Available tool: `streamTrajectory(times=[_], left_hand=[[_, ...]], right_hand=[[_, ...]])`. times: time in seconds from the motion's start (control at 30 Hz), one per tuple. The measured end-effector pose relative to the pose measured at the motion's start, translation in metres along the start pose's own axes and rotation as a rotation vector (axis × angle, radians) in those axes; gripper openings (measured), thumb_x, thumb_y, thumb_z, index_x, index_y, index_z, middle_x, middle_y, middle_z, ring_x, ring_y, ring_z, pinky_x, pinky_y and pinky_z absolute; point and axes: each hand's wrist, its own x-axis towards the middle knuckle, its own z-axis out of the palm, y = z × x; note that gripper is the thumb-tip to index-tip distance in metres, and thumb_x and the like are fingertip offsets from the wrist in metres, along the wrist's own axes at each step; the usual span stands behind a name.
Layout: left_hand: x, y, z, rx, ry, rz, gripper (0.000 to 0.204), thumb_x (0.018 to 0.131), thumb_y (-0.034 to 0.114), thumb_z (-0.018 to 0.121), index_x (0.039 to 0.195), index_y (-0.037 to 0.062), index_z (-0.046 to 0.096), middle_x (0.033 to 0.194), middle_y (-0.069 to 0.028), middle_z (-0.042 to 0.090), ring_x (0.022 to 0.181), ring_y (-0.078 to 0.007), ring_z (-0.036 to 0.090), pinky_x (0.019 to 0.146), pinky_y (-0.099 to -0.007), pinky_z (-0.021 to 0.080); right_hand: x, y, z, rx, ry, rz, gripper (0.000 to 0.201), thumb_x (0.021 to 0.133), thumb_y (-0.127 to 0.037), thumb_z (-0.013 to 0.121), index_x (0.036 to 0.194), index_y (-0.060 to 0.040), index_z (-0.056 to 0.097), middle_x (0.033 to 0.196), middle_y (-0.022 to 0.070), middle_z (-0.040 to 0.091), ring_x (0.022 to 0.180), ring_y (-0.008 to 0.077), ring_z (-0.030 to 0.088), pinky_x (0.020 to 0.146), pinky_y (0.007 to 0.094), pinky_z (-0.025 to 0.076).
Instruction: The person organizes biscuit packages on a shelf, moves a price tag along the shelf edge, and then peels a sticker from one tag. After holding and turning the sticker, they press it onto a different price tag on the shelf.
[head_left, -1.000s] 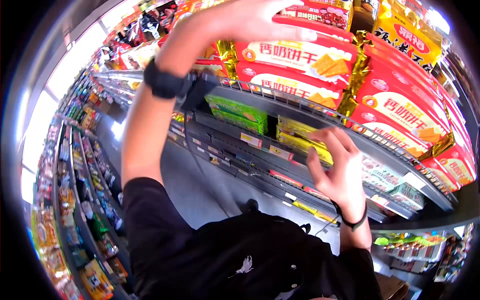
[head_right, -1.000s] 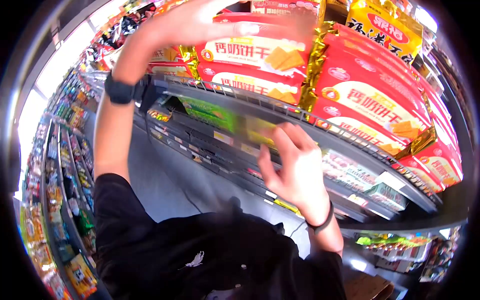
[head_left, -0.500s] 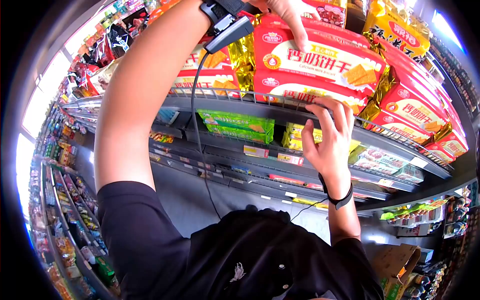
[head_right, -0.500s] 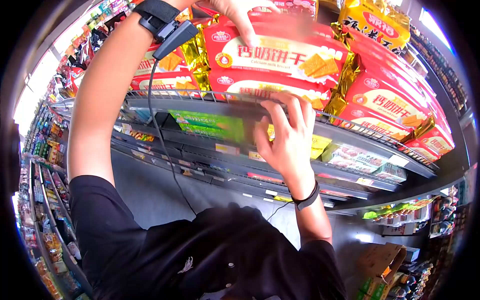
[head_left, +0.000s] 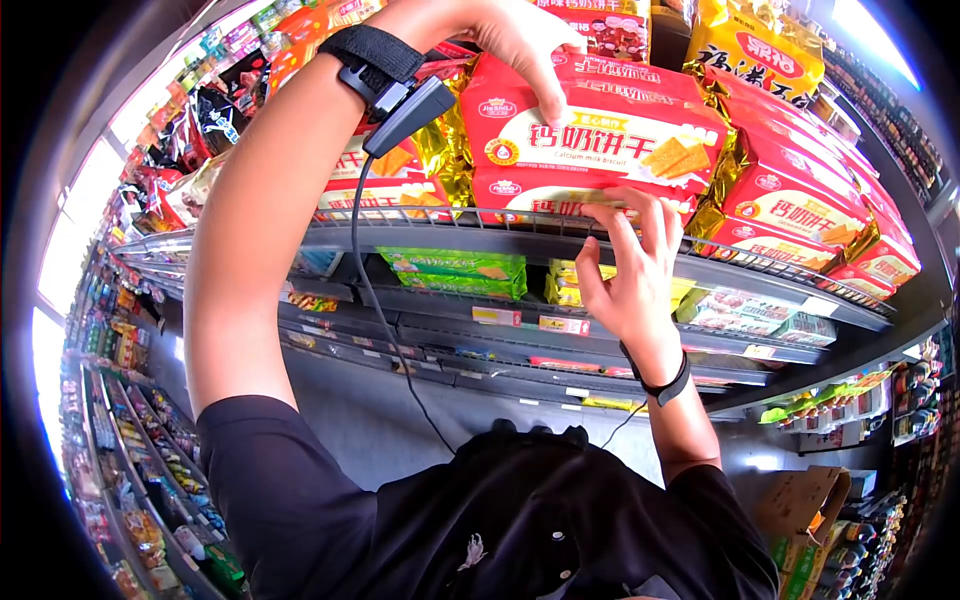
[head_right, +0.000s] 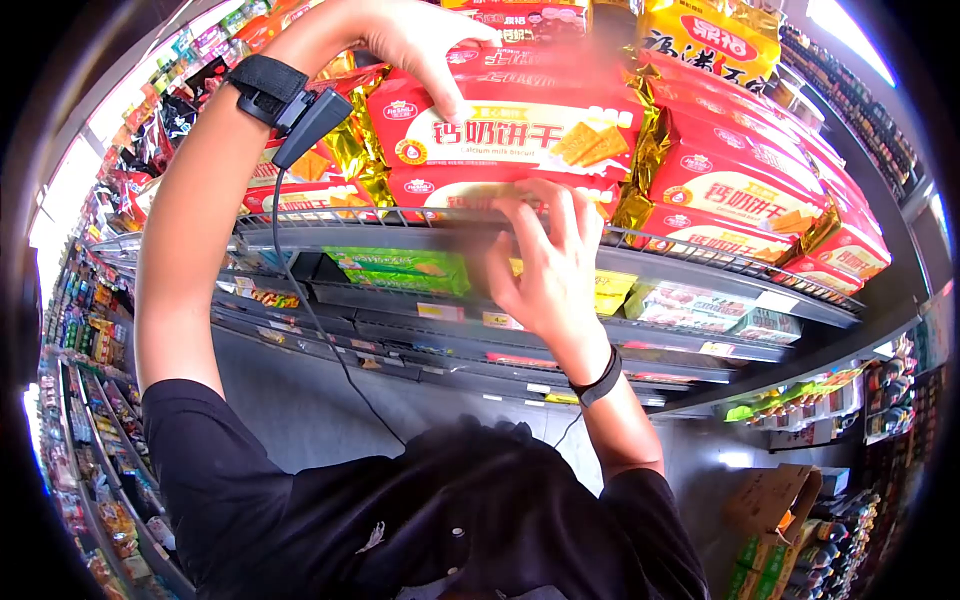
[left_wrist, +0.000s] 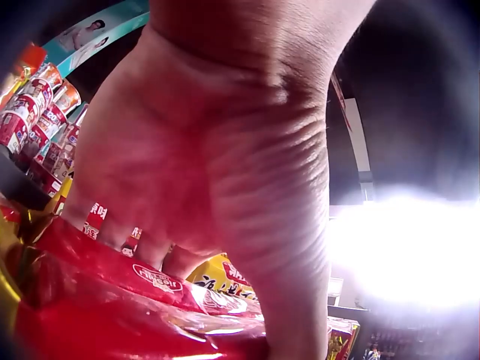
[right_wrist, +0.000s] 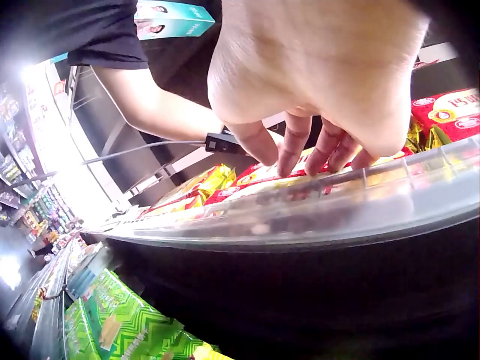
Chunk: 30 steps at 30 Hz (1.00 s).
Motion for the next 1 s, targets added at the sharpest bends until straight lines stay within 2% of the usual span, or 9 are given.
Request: streamTrajectory(times=[0.27, 0.4, 0.47, 0.53, 0.67, 0.83, 0.87, 0.93, 1.0], left_hand=[[-0.001, 0.005, 0.008, -0.051, 0.005, 0.007, 0.124, 0.069, 0.061, 0.100, 0.158, -0.0075, 0.048, 0.155, -0.0291, 0.060, 0.142, -0.0372, 0.059, 0.116, -0.0429, 0.049], [-0.002, 0.006, 0.010, -0.237, -0.129, 0.209, 0.087, 0.089, 0.052, 0.090, 0.151, -0.0009, 0.061, 0.146, -0.0188, 0.071, 0.133, -0.0241, 0.065, 0.114, -0.0385, 0.050], [0.001, -0.010, 0.018, -0.268, -0.016, 0.299, 0.096, 0.091, 0.066, 0.082, 0.155, -0.0018, 0.058, 0.152, -0.0225, 0.065, 0.139, -0.0286, 0.062, 0.117, -0.0402, 0.048], [-0.016, -0.019, 0.026, -0.019, 0.260, -0.015, 0.118, 0.087, 0.084, 0.071, 0.163, -0.0030, 0.048, 0.168, -0.0299, 0.046, 0.156, -0.0373, 0.045, 0.128, -0.0426, 0.037], [-0.045, -0.002, 0.020, -0.219, 0.058, 0.073, 0.128, 0.086, 0.085, 0.071, 0.169, -0.0054, 0.034, 0.176, -0.0283, 0.034, 0.164, -0.0386, 0.033, 0.133, -0.0429, 0.029], [-0.093, -0.013, 0.032, -0.311, 0.504, 0.039, 0.098, 0.100, 0.073, 0.062, 0.162, -0.0018, 0.049, 0.171, -0.0255, 0.043, 0.159, -0.0409, 0.039, 0.133, -0.0463, 0.028], [-0.085, -0.028, 0.047, -0.647, 0.416, 0.178, 0.080, 0.097, 0.064, 0.074, 0.144, -0.0002, 0.065, 0.139, -0.0183, 0.071, 0.131, -0.0340, 0.067, 0.116, -0.0403, 0.050], [-0.129, -0.030, 0.077, -0.085, 0.902, -0.008, 0.100, 0.094, 0.076, 0.071, 0.153, -0.0032, 0.057, 0.152, -0.0237, 0.063, 0.144, -0.0358, 0.059, 0.122, -0.0415, 0.046], [-0.160, -0.048, 0.121, -0.164, 1.118, -0.029, 0.109, 0.091, 0.079, 0.072, 0.158, -0.0045, 0.052, 0.158, -0.0279, 0.056, 0.150, -0.0400, 0.052, 0.125, -0.0451, 0.042]], right_hand=[[0.003, 0.003, -0.004, 0.050, -0.016, 0.012, 0.039, 0.082, -0.007, 0.073, 0.120, -0.0085, 0.074, 0.131, 0.0126, 0.063, 0.125, 0.0368, 0.054, 0.114, 0.0513, 0.038], [0.001, 0.004, 0.000, 0.037, -0.013, 0.004, 0.039, 0.082, -0.006, 0.073, 0.121, -0.0093, 0.075, 0.131, 0.0115, 0.064, 0.126, 0.0353, 0.054, 0.114, 0.0508, 0.038], [0.001, 0.004, 0.000, 0.028, 0.005, -0.010, 0.039, 0.082, -0.006, 0.072, 0.121, -0.0094, 0.076, 0.132, 0.0109, 0.064, 0.126, 0.0347, 0.053, 0.116, 0.0510, 0.036], [0.001, 0.002, 0.001, 0.032, 0.021, -0.009, 0.036, 0.082, -0.006, 0.072, 0.118, -0.0091, 0.077, 0.132, 0.0109, 0.065, 0.124, 0.0337, 0.054, 0.116, 0.0507, 0.036], [0.001, 0.006, 0.007, 0.005, 0.019, -0.018, 0.038, 0.081, -0.006, 0.072, 0.118, -0.0100, 0.076, 0.131, 0.0116, 0.064, 0.123, 0.0358, 0.054, 0.113, 0.0516, 0.038], [0.001, 0.000, 0.005, -0.024, 0.021, 0.000, 0.035, 0.084, -0.006, 0.072, 0.119, -0.0074, 0.077, 0.130, 0.0137, 0.066, 0.123, 0.0358, 0.056, 0.114, 0.0517, 0.037], [0.002, -0.004, 0.003, -0.023, 0.010, 0.012, 0.035, 0.085, -0.006, 0.072, 0.119, -0.0068, 0.077, 0.130, 0.0146, 0.067, 0.123, 0.0360, 0.057, 0.114, 0.0519, 0.038], [-0.003, -0.009, 0.006, -0.023, 0.036, 0.026, 0.033, 0.090, -0.008, 0.071, 0.122, -0.0046, 0.076, 0.128, 0.0159, 0.069, 0.123, 0.0357, 0.061, 0.113, 0.0500, 0.042], [-0.004, -0.015, 0.018, -0.028, 0.064, -0.037, 0.031, 0.095, -0.007, 0.067, 0.124, -0.0005, 0.075, 0.129, 0.0165, 0.070, 0.123, 0.0368, 0.063, 0.112, 0.0514, 0.045]])
